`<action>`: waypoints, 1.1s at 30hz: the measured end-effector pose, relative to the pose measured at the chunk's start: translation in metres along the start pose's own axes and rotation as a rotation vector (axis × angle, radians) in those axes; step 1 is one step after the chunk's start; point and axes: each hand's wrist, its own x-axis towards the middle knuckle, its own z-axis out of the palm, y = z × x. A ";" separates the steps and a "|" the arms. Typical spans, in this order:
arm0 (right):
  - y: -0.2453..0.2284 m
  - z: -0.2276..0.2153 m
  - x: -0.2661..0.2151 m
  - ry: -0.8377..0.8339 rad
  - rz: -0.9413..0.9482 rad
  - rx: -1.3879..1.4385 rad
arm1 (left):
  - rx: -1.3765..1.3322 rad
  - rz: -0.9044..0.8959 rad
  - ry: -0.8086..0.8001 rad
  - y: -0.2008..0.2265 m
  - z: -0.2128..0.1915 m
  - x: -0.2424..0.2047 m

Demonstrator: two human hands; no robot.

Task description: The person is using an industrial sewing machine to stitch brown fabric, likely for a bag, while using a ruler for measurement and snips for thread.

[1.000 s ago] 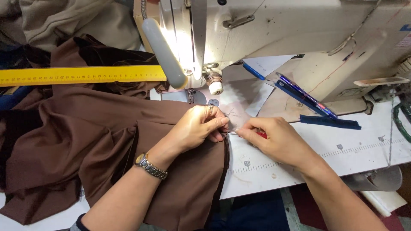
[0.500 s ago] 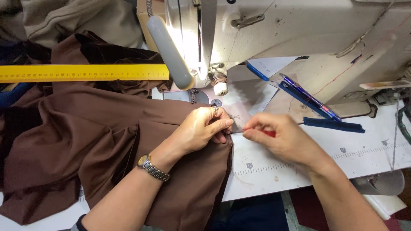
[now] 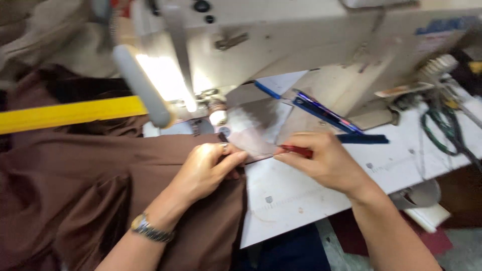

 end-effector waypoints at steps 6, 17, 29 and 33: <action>0.037 -0.071 -0.105 0.276 0.343 0.100 | 0.051 -0.076 0.039 0.001 0.006 0.001; 0.092 -0.129 -0.217 0.553 1.155 -0.159 | -0.031 -0.380 0.198 -0.004 0.015 0.008; 0.057 -0.136 -0.190 0.647 1.130 -0.218 | -0.055 -0.326 0.187 -0.018 0.015 0.009; 0.041 -0.126 -0.170 0.786 1.062 -0.115 | -0.102 -0.341 0.170 -0.021 0.016 0.011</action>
